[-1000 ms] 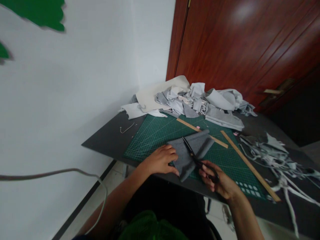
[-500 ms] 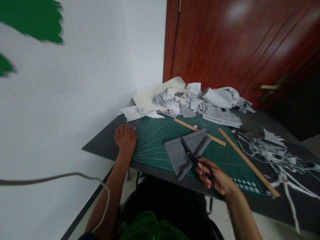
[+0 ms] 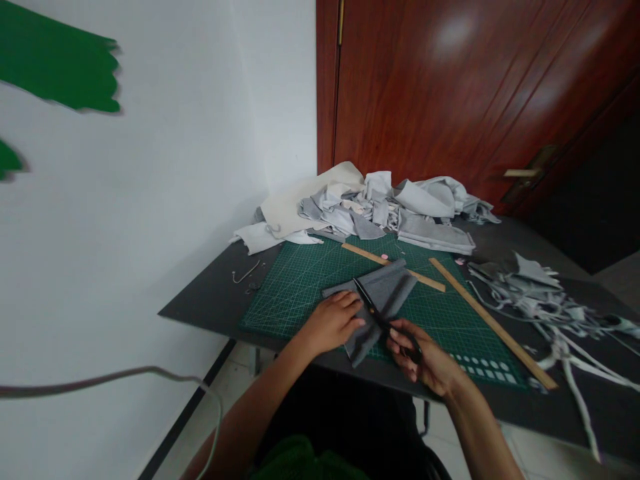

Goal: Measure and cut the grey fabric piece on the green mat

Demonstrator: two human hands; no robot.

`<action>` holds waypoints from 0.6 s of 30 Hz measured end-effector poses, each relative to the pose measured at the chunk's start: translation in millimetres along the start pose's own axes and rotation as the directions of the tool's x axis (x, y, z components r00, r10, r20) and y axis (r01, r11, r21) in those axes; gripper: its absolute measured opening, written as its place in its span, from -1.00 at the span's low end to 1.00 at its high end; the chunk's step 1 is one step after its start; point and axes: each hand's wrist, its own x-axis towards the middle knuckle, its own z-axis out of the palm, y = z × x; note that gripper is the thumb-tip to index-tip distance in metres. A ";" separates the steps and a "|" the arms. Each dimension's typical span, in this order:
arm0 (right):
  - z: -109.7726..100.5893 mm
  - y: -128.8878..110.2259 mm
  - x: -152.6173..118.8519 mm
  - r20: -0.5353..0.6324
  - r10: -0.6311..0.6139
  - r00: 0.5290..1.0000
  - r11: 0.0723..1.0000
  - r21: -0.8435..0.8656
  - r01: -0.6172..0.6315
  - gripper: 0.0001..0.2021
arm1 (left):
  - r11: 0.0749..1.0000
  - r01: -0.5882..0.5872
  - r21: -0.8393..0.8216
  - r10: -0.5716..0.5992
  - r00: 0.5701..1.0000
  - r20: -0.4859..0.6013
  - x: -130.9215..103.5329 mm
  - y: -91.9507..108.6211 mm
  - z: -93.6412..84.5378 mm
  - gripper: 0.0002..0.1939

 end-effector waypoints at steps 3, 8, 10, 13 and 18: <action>3.6 0.3 -0.5 -0.005 -0.010 1.000 0.999 -0.044 0.010 -0.45 | 0.976 0.212 0.050 -0.209 0.976 -0.056 3.1 -14.2 0.8 -0.49; 7.3 1.1 0.0 -0.036 -0.018 0.999 0.995 -0.103 0.014 -0.43 | 0.910 0.397 0.116 -0.377 0.912 -0.165 2.6 -20.3 2.0 -0.46; 7.2 1.3 0.0 -0.057 -0.014 0.998 0.993 -0.115 0.008 -0.43 | 0.908 0.394 0.140 -0.364 0.910 -0.200 1.0 -14.2 -0.2 -0.48; 4.8 1.4 -0.9 -0.094 -0.028 0.995 0.991 -0.135 0.015 -0.44 | 0.919 0.354 0.175 -0.320 0.927 -0.197 -2.5 -3.0 -6.9 -0.51; -2.1 1.9 -2.8 -0.158 -0.131 0.979 0.943 -0.324 0.074 -0.50 | 0.968 0.181 0.171 -0.171 0.983 -0.073 -7.1 11.9 -14.8 -0.59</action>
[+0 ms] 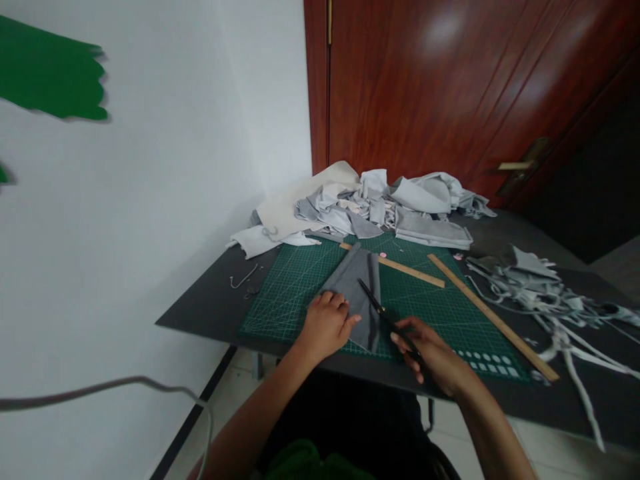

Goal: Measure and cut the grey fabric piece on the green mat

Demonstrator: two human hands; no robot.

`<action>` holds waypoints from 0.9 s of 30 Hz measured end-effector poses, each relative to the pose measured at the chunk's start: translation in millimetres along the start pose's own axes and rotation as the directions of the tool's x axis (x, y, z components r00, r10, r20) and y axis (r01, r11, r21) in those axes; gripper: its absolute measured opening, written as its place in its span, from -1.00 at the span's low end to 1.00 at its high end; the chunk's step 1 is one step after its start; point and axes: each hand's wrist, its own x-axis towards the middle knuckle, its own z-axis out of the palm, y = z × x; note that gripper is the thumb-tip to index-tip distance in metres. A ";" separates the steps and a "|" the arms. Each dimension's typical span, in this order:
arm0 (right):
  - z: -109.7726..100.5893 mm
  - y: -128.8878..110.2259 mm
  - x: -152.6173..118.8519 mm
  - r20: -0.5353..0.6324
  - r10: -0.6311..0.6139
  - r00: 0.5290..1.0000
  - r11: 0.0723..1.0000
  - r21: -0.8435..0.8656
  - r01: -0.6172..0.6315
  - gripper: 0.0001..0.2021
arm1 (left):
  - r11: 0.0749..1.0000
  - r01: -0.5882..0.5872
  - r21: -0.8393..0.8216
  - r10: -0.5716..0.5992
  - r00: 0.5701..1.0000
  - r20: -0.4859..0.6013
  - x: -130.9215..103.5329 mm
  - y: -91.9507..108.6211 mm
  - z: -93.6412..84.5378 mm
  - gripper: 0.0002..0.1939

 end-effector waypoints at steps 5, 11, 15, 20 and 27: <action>-2.4 3.8 3.0 -0.076 -0.074 0.994 0.949 -0.312 0.046 -0.63 | 0.983 -0.156 -0.097 0.165 0.981 0.098 -1.7 12.7 -2.9 -0.78; -2.6 0.5 3.2 0.026 -0.318 0.948 0.699 -0.669 0.253 -0.82 | 0.951 -0.215 -0.223 0.254 0.953 0.164 1.0 -7.9 -14.8 -0.77; 0.4 -1.2 0.5 -0.008 -0.291 0.957 0.648 -0.737 0.191 -0.76 | 0.990 -0.092 -0.110 0.102 0.991 0.090 -0.4 -25.0 -15.2 -0.82; 8.8 -12.5 -21.8 0.018 -0.251 0.968 0.671 -0.717 0.187 -0.78 | 0.976 0.215 0.023 -0.215 0.976 -0.024 2.5 -26.6 0.3 -0.65; 22.3 -25.6 -54.2 0.037 -0.109 0.993 0.825 -0.554 0.111 -0.76 | 0.922 0.387 -0.012 -0.386 0.919 -0.073 8.0 -33.3 9.5 -0.61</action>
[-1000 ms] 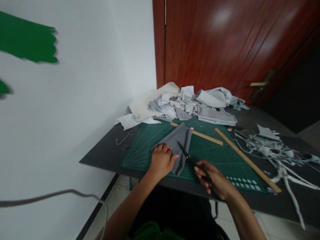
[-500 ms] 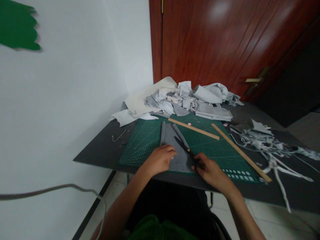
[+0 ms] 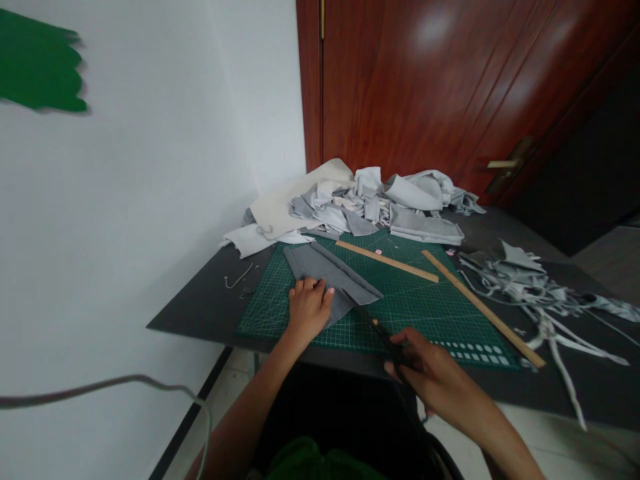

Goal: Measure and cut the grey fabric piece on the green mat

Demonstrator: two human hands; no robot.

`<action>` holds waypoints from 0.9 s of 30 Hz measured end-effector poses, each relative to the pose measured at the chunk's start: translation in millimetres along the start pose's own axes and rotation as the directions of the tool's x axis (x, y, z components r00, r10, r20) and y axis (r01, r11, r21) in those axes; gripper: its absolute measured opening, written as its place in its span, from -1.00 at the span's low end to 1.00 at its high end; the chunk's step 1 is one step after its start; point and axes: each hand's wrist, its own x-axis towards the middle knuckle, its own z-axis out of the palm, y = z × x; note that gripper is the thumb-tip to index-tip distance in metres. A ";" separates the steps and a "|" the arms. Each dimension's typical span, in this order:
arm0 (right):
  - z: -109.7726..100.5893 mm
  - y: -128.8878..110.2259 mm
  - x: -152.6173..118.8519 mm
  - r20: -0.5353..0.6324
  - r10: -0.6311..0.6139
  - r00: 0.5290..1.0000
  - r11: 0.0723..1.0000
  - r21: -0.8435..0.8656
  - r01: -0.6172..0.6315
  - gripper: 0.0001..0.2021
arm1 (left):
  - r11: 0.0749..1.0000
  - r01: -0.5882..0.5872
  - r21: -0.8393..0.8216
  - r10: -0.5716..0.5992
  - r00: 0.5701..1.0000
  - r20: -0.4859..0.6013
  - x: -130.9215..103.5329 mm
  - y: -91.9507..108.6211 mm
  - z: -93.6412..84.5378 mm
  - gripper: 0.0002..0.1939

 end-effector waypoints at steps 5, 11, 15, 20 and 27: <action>-4.5 11.7 10.9 0.008 0.092 0.996 0.996 0.017 -0.092 -0.78 | 0.990 -0.119 -0.082 0.115 0.992 -0.052 -1.0 -2.0 -2.6 -0.73; -14.9 39.1 40.1 -0.202 0.122 0.972 0.987 -0.079 -0.140 -0.78 | 0.828 -0.559 -0.040 0.560 0.828 0.026 -14.0 12.2 -2.8 -0.69; -10.7 52.8 58.0 -0.284 0.039 0.958 0.988 -0.135 -0.080 -0.73 | 0.708 -0.703 -0.068 0.706 0.708 0.025 -24.6 25.9 1.3 -0.66; -5.0 51.3 61.6 -0.329 -0.048 0.943 0.971 -0.237 -0.033 -0.74 | 0.799 -0.567 -0.198 0.587 0.808 0.053 -24.7 34.5 4.0 -0.75; -2.2 44.5 60.8 -0.341 -0.074 0.937 0.961 -0.275 -0.024 -0.74 | 0.867 -0.477 -0.147 0.489 0.870 0.061 -25.6 37.8 -6.4 -0.86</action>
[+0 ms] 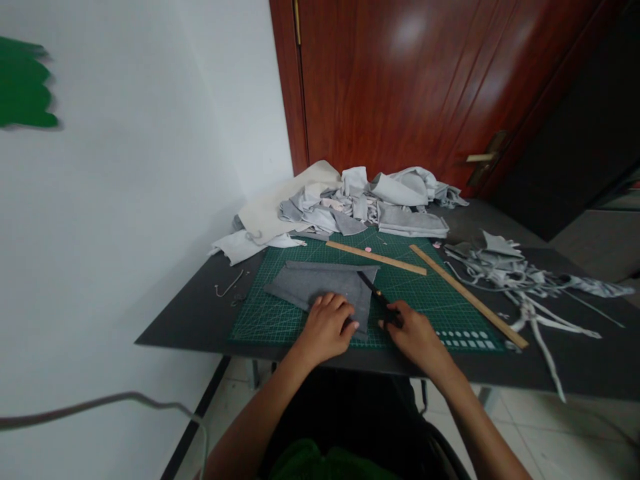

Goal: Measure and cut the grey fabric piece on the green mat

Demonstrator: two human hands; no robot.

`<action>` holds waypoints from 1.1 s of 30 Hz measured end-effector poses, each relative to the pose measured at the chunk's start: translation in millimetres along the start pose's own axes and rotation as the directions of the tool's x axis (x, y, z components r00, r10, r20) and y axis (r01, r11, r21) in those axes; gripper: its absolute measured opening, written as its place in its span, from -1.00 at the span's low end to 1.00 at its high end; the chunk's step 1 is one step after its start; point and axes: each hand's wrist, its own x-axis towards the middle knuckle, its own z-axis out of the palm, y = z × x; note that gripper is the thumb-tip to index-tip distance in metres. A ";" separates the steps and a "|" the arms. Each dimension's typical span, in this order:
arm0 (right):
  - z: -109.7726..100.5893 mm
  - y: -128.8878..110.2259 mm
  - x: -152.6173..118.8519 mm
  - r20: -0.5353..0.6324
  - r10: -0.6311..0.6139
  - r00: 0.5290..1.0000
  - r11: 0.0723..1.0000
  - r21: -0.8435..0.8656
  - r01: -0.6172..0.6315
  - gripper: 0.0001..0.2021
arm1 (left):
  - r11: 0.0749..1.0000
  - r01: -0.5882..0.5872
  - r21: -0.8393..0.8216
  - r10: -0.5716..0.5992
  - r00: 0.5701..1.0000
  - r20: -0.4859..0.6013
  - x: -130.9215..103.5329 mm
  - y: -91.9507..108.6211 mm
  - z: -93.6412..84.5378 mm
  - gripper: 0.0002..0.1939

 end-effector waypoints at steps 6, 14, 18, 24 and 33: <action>-23.1 -10.4 -18.8 0.124 -0.010 0.992 0.976 0.216 -0.017 -0.66 | 0.984 0.162 0.072 -0.158 0.986 -0.060 3.6 -5.3 9.5 -0.57; -31.3 -23.6 -30.7 0.371 0.114 0.922 0.915 0.321 -0.242 -0.63 | 0.971 0.211 0.113 -0.204 0.977 -0.067 3.9 -5.7 13.6 -0.56; -21.3 -16.0 -17.7 0.312 0.170 0.935 0.892 0.354 -0.281 -0.63 | 0.999 -0.023 0.031 0.022 0.999 0.034 0.1 -0.1 4.6 -0.65; -4.1 1.4 -2.3 0.278 0.139 0.950 0.885 0.396 -0.245 -0.61 | 0.966 -0.186 -0.178 0.209 0.970 0.121 -3.3 -4.6 3.6 -0.81; -3.4 -6.6 -4.1 0.254 0.141 0.957 0.913 0.340 -0.225 -0.64 | 0.966 -0.123 -0.226 0.153 0.981 0.119 -4.5 -4.1 4.1 -0.78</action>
